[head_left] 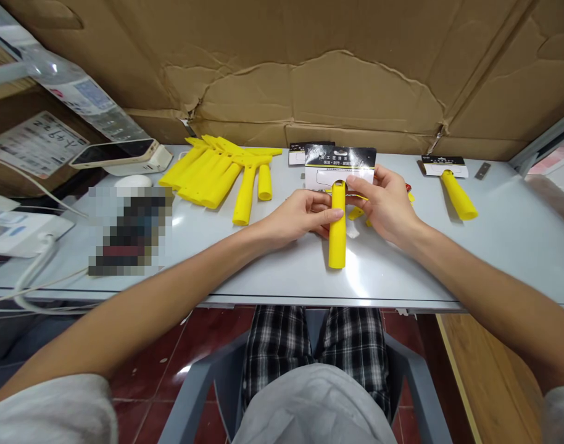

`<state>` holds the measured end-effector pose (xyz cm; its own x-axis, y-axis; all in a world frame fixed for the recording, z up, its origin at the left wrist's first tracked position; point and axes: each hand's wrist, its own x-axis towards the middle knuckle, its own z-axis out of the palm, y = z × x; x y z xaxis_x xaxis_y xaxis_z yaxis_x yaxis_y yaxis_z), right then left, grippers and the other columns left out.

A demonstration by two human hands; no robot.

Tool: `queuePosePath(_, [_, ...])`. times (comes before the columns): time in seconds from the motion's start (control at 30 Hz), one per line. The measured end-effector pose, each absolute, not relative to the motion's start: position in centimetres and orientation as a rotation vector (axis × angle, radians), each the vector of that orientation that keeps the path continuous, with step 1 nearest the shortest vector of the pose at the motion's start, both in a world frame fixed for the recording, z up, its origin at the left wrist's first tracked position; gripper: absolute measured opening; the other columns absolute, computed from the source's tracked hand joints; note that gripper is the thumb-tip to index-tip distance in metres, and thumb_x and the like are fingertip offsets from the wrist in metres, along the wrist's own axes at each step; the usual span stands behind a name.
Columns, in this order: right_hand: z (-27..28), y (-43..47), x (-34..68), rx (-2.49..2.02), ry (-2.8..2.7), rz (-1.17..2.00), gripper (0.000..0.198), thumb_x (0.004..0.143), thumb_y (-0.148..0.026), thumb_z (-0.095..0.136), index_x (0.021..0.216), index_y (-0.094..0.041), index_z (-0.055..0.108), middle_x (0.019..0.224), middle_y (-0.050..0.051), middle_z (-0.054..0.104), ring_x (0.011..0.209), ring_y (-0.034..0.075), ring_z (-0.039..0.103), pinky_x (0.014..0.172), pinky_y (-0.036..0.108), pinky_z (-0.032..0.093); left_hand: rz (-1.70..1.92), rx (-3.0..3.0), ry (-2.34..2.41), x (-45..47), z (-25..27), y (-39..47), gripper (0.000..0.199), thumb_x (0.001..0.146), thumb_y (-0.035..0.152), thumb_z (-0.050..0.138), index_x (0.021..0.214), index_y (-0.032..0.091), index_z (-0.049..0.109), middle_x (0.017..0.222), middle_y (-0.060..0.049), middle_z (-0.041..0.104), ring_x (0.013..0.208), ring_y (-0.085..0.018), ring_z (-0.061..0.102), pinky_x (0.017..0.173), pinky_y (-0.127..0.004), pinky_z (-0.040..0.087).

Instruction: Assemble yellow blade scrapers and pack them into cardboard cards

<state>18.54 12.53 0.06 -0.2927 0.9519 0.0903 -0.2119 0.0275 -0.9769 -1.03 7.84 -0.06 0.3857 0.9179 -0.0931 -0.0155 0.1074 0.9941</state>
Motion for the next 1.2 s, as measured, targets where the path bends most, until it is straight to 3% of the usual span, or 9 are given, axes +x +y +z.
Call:
queuePosePath(0.17, [0.2, 12.6, 18.5, -0.831, -1.265, 1.498, 0.056, 0.073, -0.045, 0.093, 0.113, -0.019, 0.063, 0.127, 0.006, 0.073, 0.104, 0.015, 0.073, 0.097, 0.035, 0.069, 0.94, 1.238, 0.974, -0.9, -0.1, 8.1, 0.05, 0.08, 0.048, 0.097, 0.112, 0.015, 0.078, 0.106, -0.012, 0.082, 0.085, -0.022, 0.078, 0.07, -0.032, 0.066])
queuePosePath(0.3, [0.1, 12.5, 18.3, -0.85, -1.298, 1.531, 0.065, 0.07, -0.05, 0.096, 0.114, -0.019, 0.06, 0.128, 0.007, 0.073, 0.106, 0.016, 0.074, 0.093, 0.034, 0.069, 1.131, 1.092, 1.008, -1.5, 0.0, 9.0, 0.05, 0.083, 0.05, 0.094, 0.115, 0.018, 0.073, 0.108, -0.011, 0.082, 0.074, -0.019, 0.076, 0.063, -0.032, 0.065])
queuePosePath(0.47, [-0.1, 11.8, 18.1, -0.867, -1.306, 1.558, 0.09, 0.07, -0.051, 0.098, 0.136, -0.028, 0.042, 0.127, 0.005, 0.071, 0.102, 0.015, 0.075, 0.087, 0.035, 0.07, 1.256, 1.087, 0.997, -2.2, 0.1, 9.8, 0.042, 0.073, 0.039, 0.101, 0.099, 0.016, 0.078, 0.104, -0.009, 0.083, 0.076, -0.016, 0.075, 0.074, -0.031, 0.066])
queuePosePath(0.67, [0.0, 10.8, 17.9, -0.835, -1.346, 1.729, 0.127, 0.065, -0.037, 0.101, 0.162, -0.041, 0.019, 0.125, 0.006, 0.07, 0.091, 0.019, 0.076, 0.081, 0.043, 0.071, 1.358, 1.125, 1.019, -2.5, 0.0, 10.2, 0.045, 0.072, 0.042, 0.101, 0.101, 0.017, 0.077, 0.103, -0.008, 0.082, 0.078, -0.017, 0.073, 0.073, -0.032, 0.064])
queuePosePath(0.83, [0.1, 10.6, 17.8, -0.846, -1.315, 1.687, 0.122, 0.069, -0.028, 0.095, 0.164, -0.042, 0.019, 0.123, 0.004, 0.068, 0.091, 0.018, 0.075, 0.079, 0.043, 0.071, 1.418, 1.165, 1.11, -3.1, 0.6, 10.2, 0.065, 0.075, 0.036, 0.099, 0.132, 0.028, 0.068, 0.116, -0.006, 0.08, 0.094, -0.024, 0.078, 0.081, -0.037, 0.064])
queuePosePath(0.9, [0.3, 10.5, 17.8, -0.864, -1.316, 1.675, 0.119, 0.07, -0.027, 0.093, 0.163, -0.041, 0.02, 0.124, 0.005, 0.067, 0.091, 0.019, 0.075, 0.076, 0.042, 0.071, 1.443, 1.157, 1.109, -3.2, 0.9, 10.2, 0.071, 0.073, 0.03, 0.098, 0.136, 0.03, 0.065, 0.119, -0.006, 0.079, 0.102, -0.026, 0.078, 0.084, -0.039, 0.065])
queuePosePath(1.03, [0.4, 10.4, 17.7, -0.906, -1.304, 1.676, 0.113, 0.07, -0.027, 0.092, 0.16, -0.04, 0.025, 0.125, 0.005, 0.065, 0.089, 0.019, 0.075, 0.072, 0.041, 0.07, 1.475, 1.129, 1.153, -3.4, 1.0, 10.5, 0.062, 0.072, 0.027, 0.096, 0.127, 0.027, 0.067, 0.115, -0.006, 0.08, 0.101, -0.027, 0.077, 0.081, -0.037, 0.064])
queuePosePath(1.2, [0.2, 10.3, 17.8, -0.971, -1.35, 1.71, 0.106, 0.074, -0.027, 0.087, 0.16, -0.037, 0.027, 0.12, 0.004, 0.067, 0.086, 0.018, 0.075, 0.07, 0.037, 0.069, 1.474, 1.181, 1.308, -4.4, 0.7, 11.7, 0.033, 0.077, 0.021, 0.086, 0.105, 0.021, 0.069, 0.095, -0.004, 0.075, 0.084, -0.02, 0.073, 0.073, -0.032, 0.059])
